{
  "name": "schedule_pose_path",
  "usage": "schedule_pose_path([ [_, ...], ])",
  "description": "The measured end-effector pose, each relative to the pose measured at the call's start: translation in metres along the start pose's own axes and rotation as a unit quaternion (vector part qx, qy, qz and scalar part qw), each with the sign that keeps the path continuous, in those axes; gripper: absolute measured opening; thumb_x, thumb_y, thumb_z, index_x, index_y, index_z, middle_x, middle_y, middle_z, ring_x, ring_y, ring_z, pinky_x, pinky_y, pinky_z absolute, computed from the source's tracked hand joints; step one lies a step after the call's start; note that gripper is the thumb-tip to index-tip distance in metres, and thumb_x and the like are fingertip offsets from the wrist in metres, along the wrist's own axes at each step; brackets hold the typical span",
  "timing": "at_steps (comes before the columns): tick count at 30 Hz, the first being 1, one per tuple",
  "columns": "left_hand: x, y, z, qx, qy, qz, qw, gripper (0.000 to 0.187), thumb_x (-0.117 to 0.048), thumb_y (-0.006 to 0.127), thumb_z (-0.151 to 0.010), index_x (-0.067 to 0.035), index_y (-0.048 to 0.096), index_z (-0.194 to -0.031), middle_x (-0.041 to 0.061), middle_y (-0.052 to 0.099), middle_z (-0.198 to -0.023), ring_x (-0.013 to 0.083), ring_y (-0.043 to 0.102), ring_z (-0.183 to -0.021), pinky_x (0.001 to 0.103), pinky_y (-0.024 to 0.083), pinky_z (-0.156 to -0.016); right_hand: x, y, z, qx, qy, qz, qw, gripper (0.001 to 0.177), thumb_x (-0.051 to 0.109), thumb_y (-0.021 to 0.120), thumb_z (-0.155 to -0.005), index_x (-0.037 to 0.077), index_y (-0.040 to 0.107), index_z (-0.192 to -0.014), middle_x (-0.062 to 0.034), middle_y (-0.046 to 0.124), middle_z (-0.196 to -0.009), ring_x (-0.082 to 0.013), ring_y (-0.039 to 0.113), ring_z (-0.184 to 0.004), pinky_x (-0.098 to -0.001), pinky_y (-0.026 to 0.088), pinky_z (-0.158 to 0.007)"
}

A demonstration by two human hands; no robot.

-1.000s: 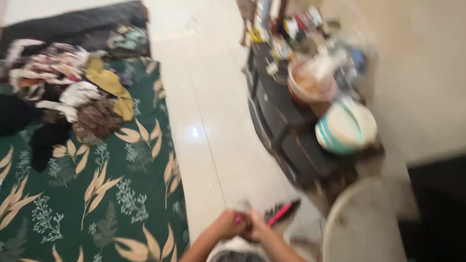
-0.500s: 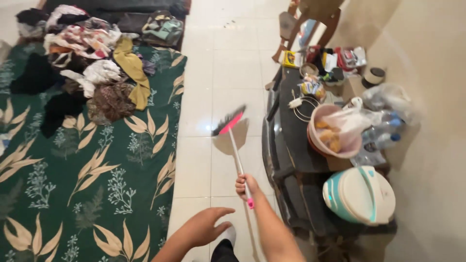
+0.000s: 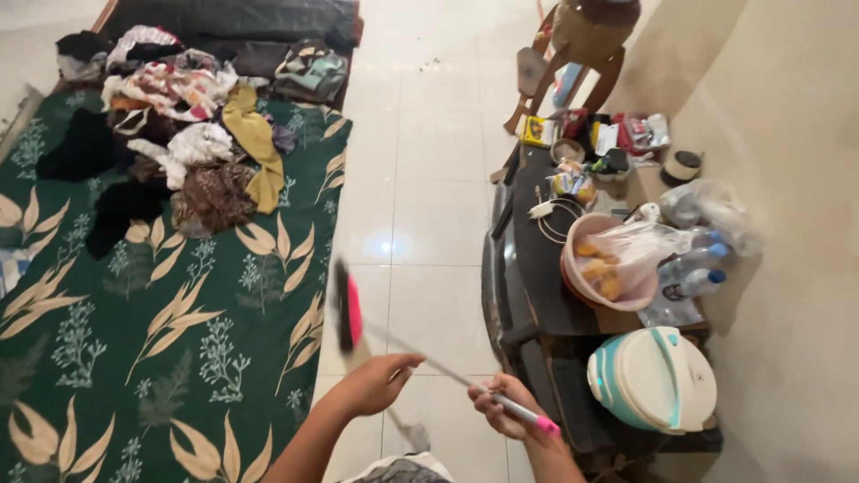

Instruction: The person sweeps the floor with a broom, moving small debris across tiles in a room with a bed and a television.

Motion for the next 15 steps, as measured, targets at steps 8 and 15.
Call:
schedule_pose_path([
  [8, -0.075, 0.053, -0.038, 0.142, 0.139, -0.04, 0.979, 0.043, -0.03, 0.063, -0.095, -0.011, 0.063, -0.134, 0.015, 0.066, -0.134, 0.0327, 0.059, -0.127, 0.042, 0.045, -0.108, -0.012, -0.037, -0.072, -0.14, -0.045, 0.068, 0.987, 0.037, 0.015, 0.047, -0.086, -0.006, 0.057, -0.113, -0.0186, 0.067, -0.097, -0.0239, 0.066, -0.067, -0.0294, 0.056, -0.056],
  [15, -0.065, 0.045, -0.073, 0.111, 0.206, -0.048, 0.971, 0.037, -0.028, 0.062, -0.095, -0.009, 0.067, -0.127, 0.015, 0.065, -0.132, 0.0342, 0.056, -0.129, 0.044, 0.045, -0.107, 0.047, 0.034, -0.152, -0.152, -0.126, 0.239, 0.951, 0.032, 0.019, 0.048, -0.089, -0.002, 0.058, -0.112, -0.017, 0.068, -0.097, -0.0254, 0.066, -0.073, -0.0343, 0.056, -0.06],
])
Point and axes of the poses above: each hand's wrist, its own z-axis away from the middle knuckle, its own y-axis out of the palm, x = y × z, the point moved 10 cm from there along -z, towards the middle knuckle
